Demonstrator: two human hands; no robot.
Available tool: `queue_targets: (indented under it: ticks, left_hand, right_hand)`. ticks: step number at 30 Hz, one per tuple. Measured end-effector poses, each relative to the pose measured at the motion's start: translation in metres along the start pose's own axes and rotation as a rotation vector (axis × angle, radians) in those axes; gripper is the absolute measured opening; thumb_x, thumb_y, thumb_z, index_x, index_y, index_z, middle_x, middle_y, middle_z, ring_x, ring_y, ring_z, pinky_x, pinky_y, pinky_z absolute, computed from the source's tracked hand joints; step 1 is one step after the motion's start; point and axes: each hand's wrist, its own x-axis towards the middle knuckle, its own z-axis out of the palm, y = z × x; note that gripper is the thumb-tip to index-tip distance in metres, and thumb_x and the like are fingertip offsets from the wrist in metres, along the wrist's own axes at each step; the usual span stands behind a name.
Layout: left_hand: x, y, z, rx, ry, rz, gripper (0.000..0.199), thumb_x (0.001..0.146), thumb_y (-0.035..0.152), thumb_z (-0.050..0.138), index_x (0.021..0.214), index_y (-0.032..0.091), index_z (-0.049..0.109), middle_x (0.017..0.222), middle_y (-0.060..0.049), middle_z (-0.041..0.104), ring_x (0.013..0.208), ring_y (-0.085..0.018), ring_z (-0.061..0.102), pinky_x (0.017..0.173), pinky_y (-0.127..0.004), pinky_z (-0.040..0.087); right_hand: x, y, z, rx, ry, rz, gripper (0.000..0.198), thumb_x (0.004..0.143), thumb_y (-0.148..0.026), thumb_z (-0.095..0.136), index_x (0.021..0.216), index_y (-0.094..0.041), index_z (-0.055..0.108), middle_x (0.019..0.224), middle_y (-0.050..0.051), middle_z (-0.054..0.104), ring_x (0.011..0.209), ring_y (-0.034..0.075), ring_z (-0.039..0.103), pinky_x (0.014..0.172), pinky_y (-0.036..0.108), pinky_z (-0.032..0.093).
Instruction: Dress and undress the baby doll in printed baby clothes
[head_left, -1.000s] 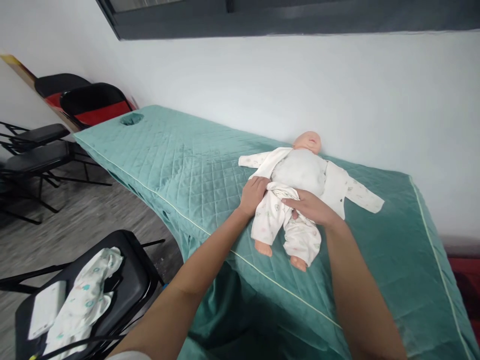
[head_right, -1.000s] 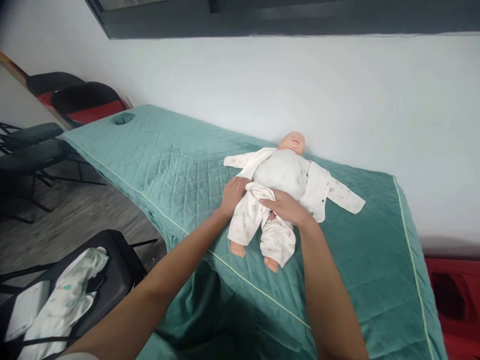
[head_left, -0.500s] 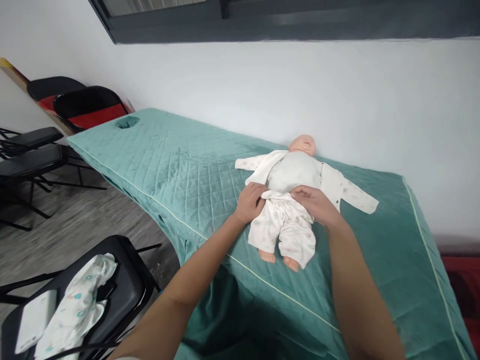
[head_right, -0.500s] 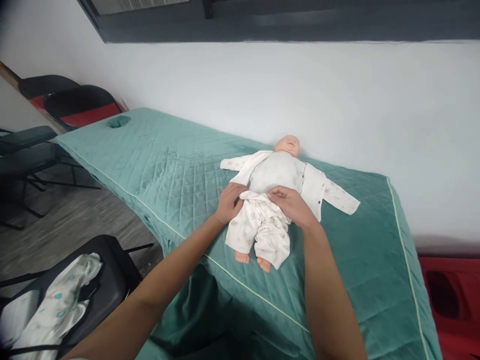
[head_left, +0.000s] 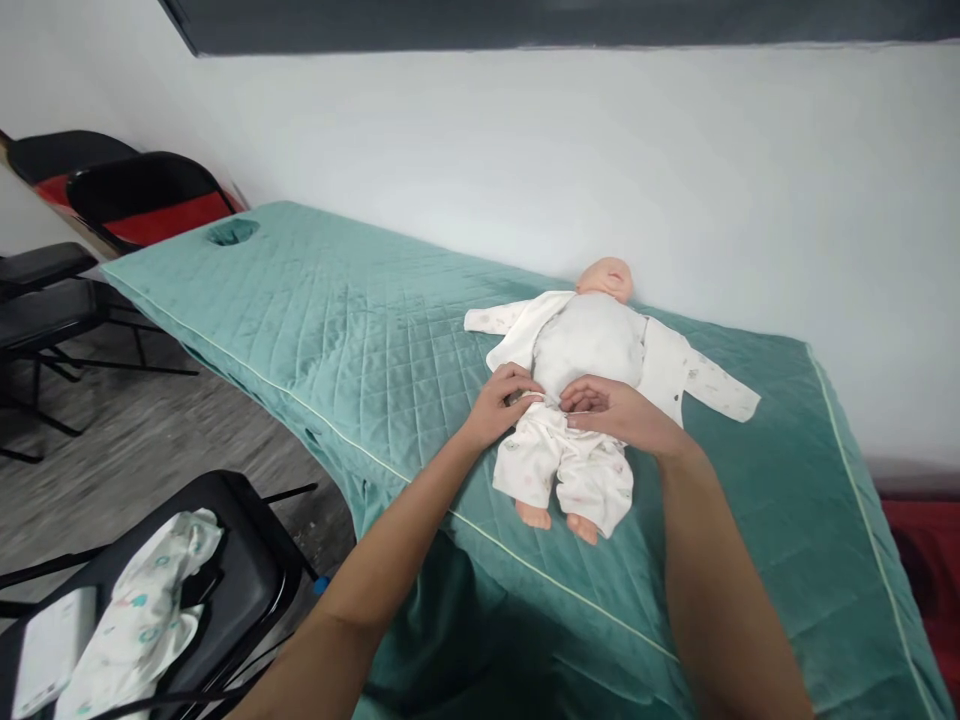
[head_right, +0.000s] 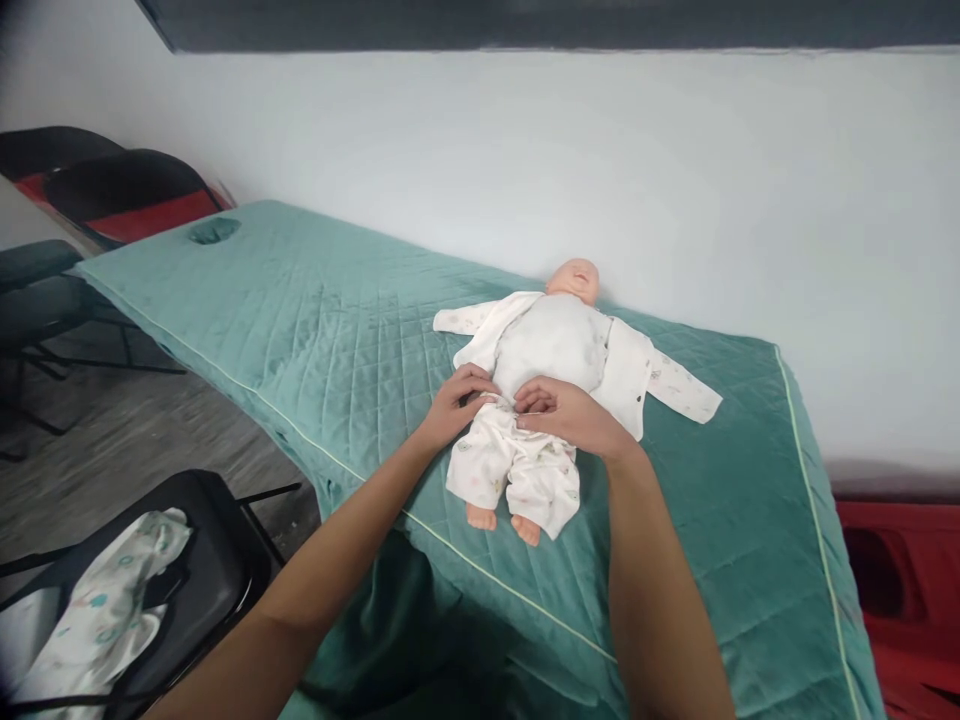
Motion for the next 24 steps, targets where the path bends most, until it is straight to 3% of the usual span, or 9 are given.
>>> queue_targets:
  ticks: [10,16,18,24]
  left_hand:
    - [-0.008,0.023,0.004,0.181,-0.036,0.080,0.028,0.089,0.046,0.065,0.099,0.020,0.071,0.102,-0.007,0.063,0.103,-0.021,0.055,0.096,-0.039,0.043]
    - [0.020,0.041,0.001,0.241,-0.281,0.065,0.021,0.093,0.038,0.060,0.095,0.020,0.071,0.089,-0.005,0.065,0.088,-0.019,0.058,0.082,-0.033,0.045]
    - [0.032,0.044,0.003,0.203,-0.231,0.024,0.018,0.093,0.033,0.059,0.090,0.019,0.070,0.086,-0.003,0.065,0.080,-0.016,0.058,0.075,-0.029,0.045]
    - [0.061,0.024,0.014,0.138,0.117,-0.074,0.009,0.085,0.023,0.063,0.081,0.018,0.069,0.083,-0.001,0.064,0.073,-0.013,0.056,0.075,-0.027,0.045]
  right_hand:
    - [-0.001,0.006,-0.003,-0.013,0.018,-0.084,0.031,0.075,-0.042,0.078,0.093,-0.021,0.064,0.093,0.002,0.063,0.088,0.018,0.058,0.078,0.031,0.048]
    - [0.000,0.009,-0.002,0.097,0.108,-0.100,0.039,0.071,-0.049,0.080,0.092,-0.022,0.061,0.085,0.001,0.063,0.079,0.018,0.057,0.069,0.029,0.046]
    - [0.000,0.012,-0.002,0.185,0.152,-0.115,0.040,0.073,-0.051,0.078,0.096,-0.023,0.062,0.080,0.000,0.063,0.072,0.017,0.057,0.066,0.028,0.044]
    - [-0.006,0.025,-0.018,0.453,0.266,-0.159,0.039,0.080,-0.054,0.071,0.106,-0.026,0.064,0.064,-0.003,0.054,0.055,0.013,0.048,0.056,0.026,0.038]
